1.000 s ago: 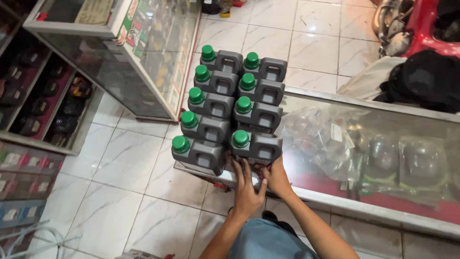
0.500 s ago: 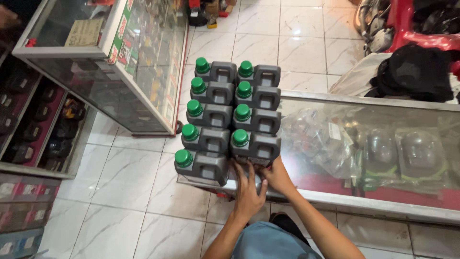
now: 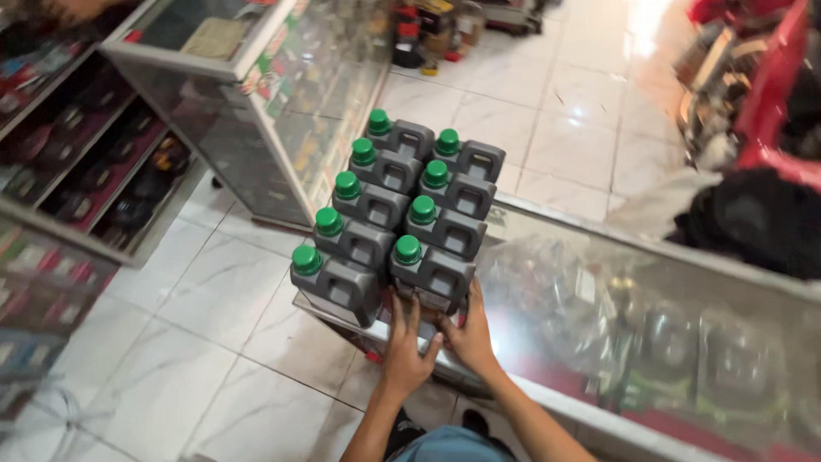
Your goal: The person repeatedly picks up grey and white plastic bottles from a red metal shelf and stacks them on a glass display counter. The person handles the bottles one by one, creating two separate stacks of different bottle types.
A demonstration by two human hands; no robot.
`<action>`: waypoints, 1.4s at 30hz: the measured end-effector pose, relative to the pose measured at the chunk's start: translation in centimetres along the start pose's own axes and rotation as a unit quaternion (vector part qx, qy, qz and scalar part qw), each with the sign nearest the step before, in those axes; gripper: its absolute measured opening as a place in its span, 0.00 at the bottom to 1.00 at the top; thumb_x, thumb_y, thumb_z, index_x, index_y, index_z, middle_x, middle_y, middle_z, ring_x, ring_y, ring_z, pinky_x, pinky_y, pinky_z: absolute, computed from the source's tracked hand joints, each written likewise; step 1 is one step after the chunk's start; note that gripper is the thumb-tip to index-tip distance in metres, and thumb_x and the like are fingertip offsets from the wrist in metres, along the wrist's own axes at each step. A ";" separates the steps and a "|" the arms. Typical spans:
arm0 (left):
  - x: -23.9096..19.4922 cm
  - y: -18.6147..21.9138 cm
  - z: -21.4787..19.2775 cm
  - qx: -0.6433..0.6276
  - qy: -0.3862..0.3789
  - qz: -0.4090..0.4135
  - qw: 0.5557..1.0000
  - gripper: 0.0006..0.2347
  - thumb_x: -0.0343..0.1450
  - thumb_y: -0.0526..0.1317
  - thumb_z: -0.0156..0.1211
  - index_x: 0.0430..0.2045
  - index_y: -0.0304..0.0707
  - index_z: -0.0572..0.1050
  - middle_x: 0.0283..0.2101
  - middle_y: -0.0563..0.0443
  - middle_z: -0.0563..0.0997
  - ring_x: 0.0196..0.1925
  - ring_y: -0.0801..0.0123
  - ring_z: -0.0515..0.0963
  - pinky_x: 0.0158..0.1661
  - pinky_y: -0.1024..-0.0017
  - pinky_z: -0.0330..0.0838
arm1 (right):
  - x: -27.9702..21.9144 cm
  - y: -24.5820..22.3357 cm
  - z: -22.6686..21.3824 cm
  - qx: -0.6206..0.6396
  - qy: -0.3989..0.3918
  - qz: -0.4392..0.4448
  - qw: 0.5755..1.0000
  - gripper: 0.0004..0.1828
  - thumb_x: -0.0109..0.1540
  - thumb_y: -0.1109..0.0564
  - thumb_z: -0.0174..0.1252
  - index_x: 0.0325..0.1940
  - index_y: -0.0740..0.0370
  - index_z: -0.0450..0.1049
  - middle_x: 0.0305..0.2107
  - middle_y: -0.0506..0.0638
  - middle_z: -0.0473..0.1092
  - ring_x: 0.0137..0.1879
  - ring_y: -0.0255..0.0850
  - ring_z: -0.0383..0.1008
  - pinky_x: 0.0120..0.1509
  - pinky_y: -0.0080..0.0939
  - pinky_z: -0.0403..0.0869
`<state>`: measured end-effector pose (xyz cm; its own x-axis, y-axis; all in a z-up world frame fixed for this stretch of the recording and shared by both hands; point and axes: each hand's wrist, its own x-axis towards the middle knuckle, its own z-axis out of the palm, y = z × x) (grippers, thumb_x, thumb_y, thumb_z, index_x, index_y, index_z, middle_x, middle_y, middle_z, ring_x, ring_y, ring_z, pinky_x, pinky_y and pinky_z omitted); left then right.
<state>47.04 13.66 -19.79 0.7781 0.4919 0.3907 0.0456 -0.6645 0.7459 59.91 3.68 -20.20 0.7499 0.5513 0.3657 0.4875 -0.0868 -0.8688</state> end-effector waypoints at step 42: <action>-35.7 18.3 -20.2 0.512 0.712 -0.204 0.435 0.16 0.73 0.36 0.56 0.55 0.29 0.70 0.58 0.32 0.76 0.62 0.46 0.76 0.65 0.53 0.70 | -26.6 -33.7 29.3 0.394 -0.637 -0.406 0.524 0.12 0.63 0.61 0.59 0.50 0.62 0.75 0.58 0.59 0.67 0.66 0.53 0.66 0.69 0.50 0.67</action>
<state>7.42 -4.69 -9.25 -0.5704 0.0517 0.8197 0.8197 0.0986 0.5642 10.42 16.27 -10.39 -0.7132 0.2910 0.6377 -0.2976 0.6979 -0.6514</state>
